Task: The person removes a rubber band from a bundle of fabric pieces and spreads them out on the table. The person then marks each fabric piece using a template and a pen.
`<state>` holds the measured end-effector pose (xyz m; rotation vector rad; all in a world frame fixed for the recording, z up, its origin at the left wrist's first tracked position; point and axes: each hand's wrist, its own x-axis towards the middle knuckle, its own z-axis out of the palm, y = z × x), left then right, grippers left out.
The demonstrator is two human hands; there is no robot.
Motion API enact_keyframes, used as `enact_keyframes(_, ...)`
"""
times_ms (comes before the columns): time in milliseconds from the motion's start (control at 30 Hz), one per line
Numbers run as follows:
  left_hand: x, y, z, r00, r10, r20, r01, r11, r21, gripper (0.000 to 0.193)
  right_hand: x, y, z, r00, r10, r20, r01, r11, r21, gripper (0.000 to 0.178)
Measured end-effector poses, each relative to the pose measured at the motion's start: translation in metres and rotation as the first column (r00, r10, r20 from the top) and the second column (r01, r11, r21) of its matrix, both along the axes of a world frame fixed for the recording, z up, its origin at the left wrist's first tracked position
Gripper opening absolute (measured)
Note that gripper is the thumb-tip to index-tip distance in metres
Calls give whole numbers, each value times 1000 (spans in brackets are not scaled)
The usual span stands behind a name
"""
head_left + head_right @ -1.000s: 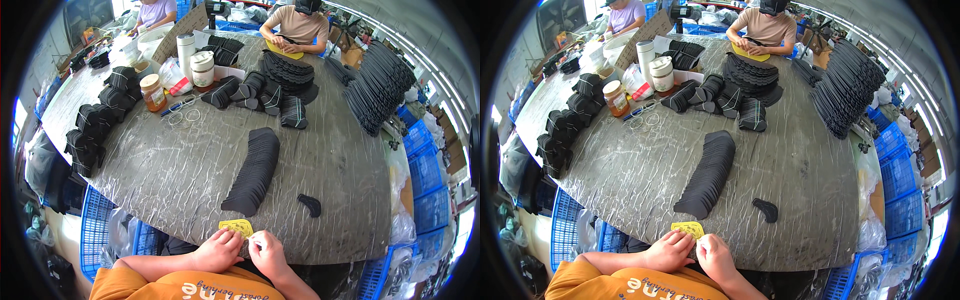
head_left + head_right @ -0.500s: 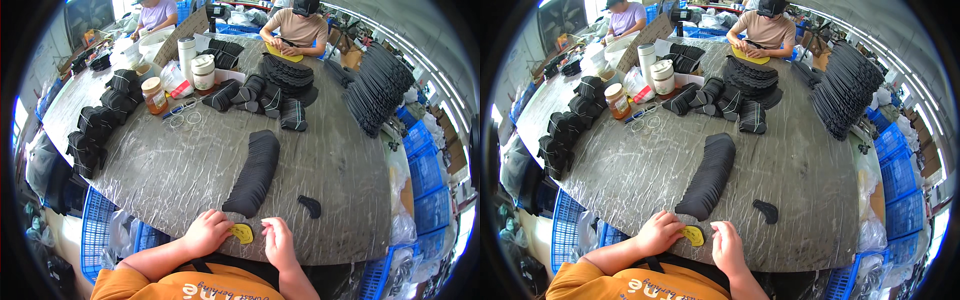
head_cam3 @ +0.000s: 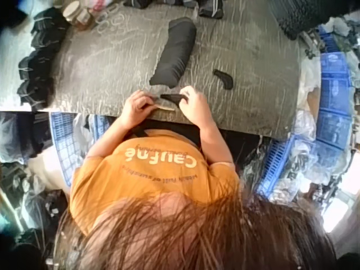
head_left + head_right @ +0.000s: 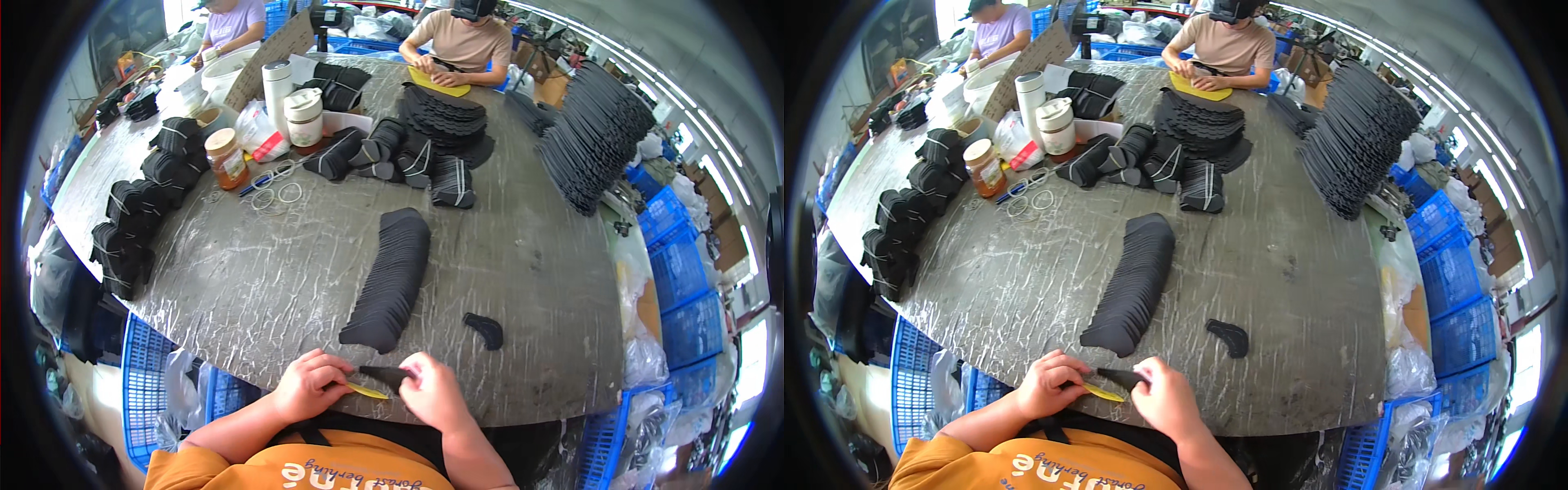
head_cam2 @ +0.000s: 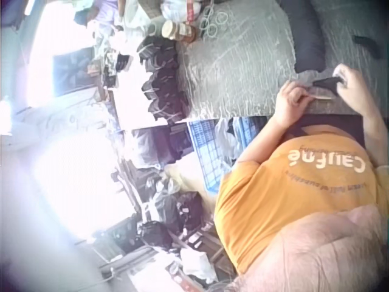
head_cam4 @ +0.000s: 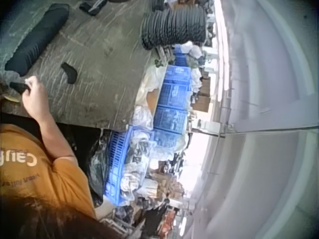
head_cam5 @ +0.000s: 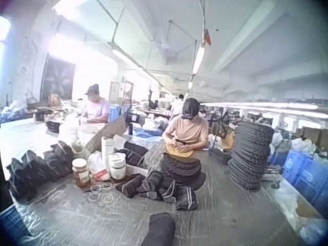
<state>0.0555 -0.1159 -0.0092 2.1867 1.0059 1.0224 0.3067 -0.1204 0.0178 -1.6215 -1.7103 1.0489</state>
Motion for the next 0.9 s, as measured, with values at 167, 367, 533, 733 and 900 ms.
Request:
enact_keyframes(167,-7,1,-5,995,-41,96,49,995,-82,24,77,28,9,928,-368,60,356,922,155,17)
enact_keyframes(367,-6,-2,-13,980,2,201,37,981,-191,18,48,33,22,896,-301,326,156,902,403,33)
enact_keyframes(533,-10,-11,-21,793,401,458,-68,806,-588,16,-32,34,1,891,7,455,-225,875,428,55)
enact_keyframes(733,-15,-8,-23,608,513,605,5,760,-650,17,-34,36,-22,907,-75,415,-213,768,604,43)
enact_keyframes(900,-10,3,-17,583,546,602,17,732,-681,18,-24,8,-6,913,-102,395,-181,766,617,41)
